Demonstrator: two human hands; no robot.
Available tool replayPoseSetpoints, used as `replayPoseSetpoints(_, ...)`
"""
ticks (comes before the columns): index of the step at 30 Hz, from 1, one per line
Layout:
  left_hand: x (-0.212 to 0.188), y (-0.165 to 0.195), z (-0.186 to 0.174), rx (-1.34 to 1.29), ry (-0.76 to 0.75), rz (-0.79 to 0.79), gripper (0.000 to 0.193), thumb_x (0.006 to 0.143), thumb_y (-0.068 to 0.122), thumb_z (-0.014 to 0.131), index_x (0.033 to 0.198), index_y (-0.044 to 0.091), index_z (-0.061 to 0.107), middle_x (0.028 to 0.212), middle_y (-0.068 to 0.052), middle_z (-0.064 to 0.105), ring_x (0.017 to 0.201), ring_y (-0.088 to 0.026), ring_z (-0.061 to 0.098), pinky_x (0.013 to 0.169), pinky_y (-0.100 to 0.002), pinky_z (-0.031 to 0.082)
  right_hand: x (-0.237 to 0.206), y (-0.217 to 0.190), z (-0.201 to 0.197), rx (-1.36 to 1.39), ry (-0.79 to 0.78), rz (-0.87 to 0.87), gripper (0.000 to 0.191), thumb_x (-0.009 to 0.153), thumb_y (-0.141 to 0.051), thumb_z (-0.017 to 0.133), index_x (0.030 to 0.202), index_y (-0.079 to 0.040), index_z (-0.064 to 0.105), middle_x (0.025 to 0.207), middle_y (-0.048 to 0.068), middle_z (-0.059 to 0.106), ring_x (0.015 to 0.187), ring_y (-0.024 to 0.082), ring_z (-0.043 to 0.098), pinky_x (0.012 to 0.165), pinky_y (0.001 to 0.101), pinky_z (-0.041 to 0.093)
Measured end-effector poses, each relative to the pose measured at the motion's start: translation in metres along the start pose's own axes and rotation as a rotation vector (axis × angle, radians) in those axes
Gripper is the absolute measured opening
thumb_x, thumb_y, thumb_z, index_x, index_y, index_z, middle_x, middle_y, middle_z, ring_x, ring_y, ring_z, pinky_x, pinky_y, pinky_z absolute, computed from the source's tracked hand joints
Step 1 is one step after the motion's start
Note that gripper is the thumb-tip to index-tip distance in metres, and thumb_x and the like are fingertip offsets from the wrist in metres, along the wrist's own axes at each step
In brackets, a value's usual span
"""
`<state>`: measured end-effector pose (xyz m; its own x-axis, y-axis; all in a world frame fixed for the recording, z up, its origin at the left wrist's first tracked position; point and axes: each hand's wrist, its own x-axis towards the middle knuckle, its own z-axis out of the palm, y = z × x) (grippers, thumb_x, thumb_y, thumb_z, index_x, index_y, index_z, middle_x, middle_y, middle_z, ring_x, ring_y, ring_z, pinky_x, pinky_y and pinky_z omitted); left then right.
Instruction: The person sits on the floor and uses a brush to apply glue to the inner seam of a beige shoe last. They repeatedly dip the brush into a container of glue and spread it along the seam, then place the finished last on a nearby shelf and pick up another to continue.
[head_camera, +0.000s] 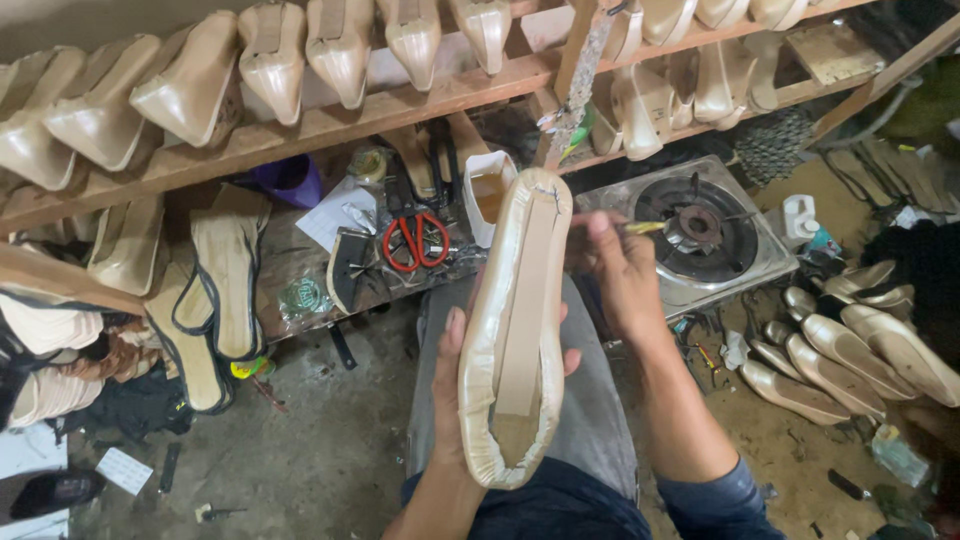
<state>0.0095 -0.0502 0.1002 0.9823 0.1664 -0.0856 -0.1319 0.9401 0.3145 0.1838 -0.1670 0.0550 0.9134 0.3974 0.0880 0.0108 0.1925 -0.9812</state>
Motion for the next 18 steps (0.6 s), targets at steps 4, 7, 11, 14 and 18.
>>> replayPoseSetpoints(4,0.005,0.003,-0.014,-0.199,-0.122,-0.045,0.083,0.102,0.056,0.048,0.162,0.001,0.032,0.146,-0.025,0.053,0.114,-0.035,0.067,0.087,-0.045,0.064,0.025,0.013,-0.020,0.519,0.055,0.028,0.029,0.100,-0.022,0.061,0.114,0.004,0.062,0.106,0.016,0.073,0.096,0.027,0.074,0.090,0.0402,0.063)
replayPoseSetpoints(7,0.019,0.002,-0.021,-0.199,-0.150,-0.013,0.082,0.107,0.055,0.048,0.161,-0.004,0.034,0.141,-0.029,0.055,0.100,-0.038,0.073,0.079,-0.041,0.064,0.039,0.011,-0.033,0.465,0.025,-0.084,0.025,0.104,-0.008,0.069,0.126,0.002,0.063,0.110,0.014,0.070,0.097,0.024,0.070,0.092,0.0361,0.058)
replayPoseSetpoints(11,0.034,-0.009,-0.014,-0.117,-0.139,0.109,0.077,0.112,0.052,0.048,0.162,-0.005,0.036,0.140,-0.032,0.055,0.103,-0.037,0.070,0.082,-0.042,0.063,0.057,-0.006,-0.039,0.563,-0.119,-0.074,0.018,0.110,-0.010,0.065,0.125,0.000,0.064,0.110,0.010,0.071,0.096,0.021,0.070,0.088,0.0351,0.058)
replayPoseSetpoints(14,0.042,-0.021,-0.003,-0.126,-0.073,0.181,0.071,0.105,0.045,0.047,0.160,0.003,0.036,0.145,-0.022,0.054,0.122,-0.032,0.065,0.089,-0.045,0.062,0.059,-0.021,-0.040,0.552,-0.179,0.016,0.018,0.109,-0.015,0.063,0.120,-0.001,0.065,0.106,0.011,0.073,0.094,0.022,0.072,0.086,0.0355,0.059)
replayPoseSetpoints(18,0.040,-0.028,0.002,-0.132,-0.129,0.209,0.068,0.107,0.044,0.048,0.161,0.006,0.035,0.145,-0.021,0.054,0.126,-0.034,0.060,0.093,-0.047,0.060,0.051,-0.031,-0.041,0.548,-0.214,0.065,0.019,0.107,-0.015,0.064,0.121,-0.002,0.066,0.106,0.013,0.074,0.095,0.021,0.072,0.086,0.0345,0.059)
